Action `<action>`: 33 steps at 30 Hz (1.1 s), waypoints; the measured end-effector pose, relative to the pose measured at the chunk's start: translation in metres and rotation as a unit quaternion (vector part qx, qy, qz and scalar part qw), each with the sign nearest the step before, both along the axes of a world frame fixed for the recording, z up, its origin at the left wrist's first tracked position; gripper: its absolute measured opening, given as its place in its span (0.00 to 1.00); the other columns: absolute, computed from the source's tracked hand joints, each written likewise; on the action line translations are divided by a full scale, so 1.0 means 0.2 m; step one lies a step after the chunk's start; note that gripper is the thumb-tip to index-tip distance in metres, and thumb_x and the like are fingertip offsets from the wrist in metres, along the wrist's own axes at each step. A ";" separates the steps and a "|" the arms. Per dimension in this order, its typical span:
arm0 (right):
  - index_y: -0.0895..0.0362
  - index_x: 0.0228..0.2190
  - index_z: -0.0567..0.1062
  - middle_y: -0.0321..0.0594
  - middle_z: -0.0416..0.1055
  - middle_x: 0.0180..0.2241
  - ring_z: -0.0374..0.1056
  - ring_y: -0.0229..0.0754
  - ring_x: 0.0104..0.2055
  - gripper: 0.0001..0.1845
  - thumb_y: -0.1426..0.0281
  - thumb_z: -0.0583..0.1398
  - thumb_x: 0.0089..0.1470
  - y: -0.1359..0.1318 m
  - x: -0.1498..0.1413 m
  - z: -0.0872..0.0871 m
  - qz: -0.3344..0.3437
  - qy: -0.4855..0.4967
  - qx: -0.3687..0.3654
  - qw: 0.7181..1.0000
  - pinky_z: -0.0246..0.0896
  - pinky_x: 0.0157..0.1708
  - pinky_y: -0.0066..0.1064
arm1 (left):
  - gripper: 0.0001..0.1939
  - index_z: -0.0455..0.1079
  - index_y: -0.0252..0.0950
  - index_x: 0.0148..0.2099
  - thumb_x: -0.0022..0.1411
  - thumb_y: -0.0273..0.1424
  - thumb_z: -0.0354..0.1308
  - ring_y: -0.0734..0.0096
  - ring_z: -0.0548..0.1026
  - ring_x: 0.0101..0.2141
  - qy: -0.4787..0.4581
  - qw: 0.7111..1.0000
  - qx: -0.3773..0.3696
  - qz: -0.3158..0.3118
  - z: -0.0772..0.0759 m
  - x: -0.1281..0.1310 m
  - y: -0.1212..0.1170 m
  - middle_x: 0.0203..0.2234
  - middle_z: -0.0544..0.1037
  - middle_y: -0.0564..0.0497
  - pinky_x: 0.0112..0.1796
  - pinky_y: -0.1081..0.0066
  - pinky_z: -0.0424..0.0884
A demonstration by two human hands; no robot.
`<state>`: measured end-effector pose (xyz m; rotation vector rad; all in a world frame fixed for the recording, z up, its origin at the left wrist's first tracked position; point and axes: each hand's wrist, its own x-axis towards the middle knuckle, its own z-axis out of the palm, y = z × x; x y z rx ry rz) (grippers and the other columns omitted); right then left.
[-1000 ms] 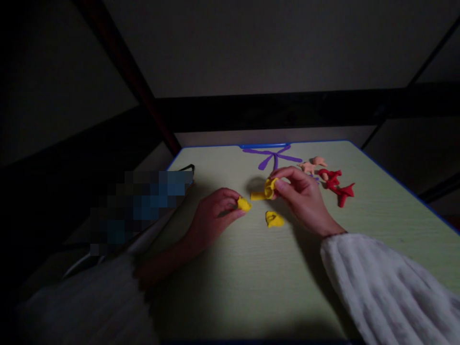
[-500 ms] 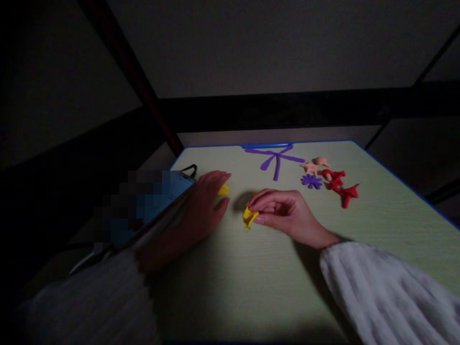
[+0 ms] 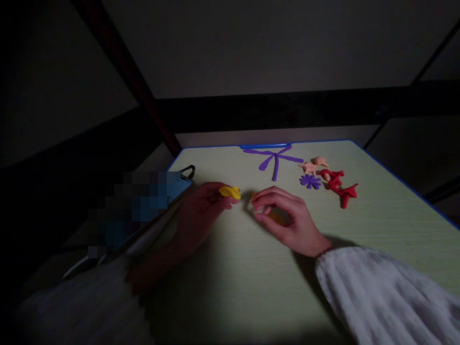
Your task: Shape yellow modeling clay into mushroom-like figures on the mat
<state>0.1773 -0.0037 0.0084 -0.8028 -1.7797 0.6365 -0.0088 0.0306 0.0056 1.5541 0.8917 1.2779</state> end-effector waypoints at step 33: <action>0.54 0.43 0.72 0.42 0.64 0.38 0.64 0.42 0.42 0.16 0.70 0.62 0.51 0.00 0.00 -0.01 -0.055 -0.160 0.153 0.974 0.66 0.38 0.34 | 0.10 0.71 0.35 0.40 0.54 0.29 0.58 0.76 0.70 0.32 -0.089 0.920 -0.261 -0.277 -0.06 0.03 -0.01 0.32 0.73 0.52 0.35 0.74 0.64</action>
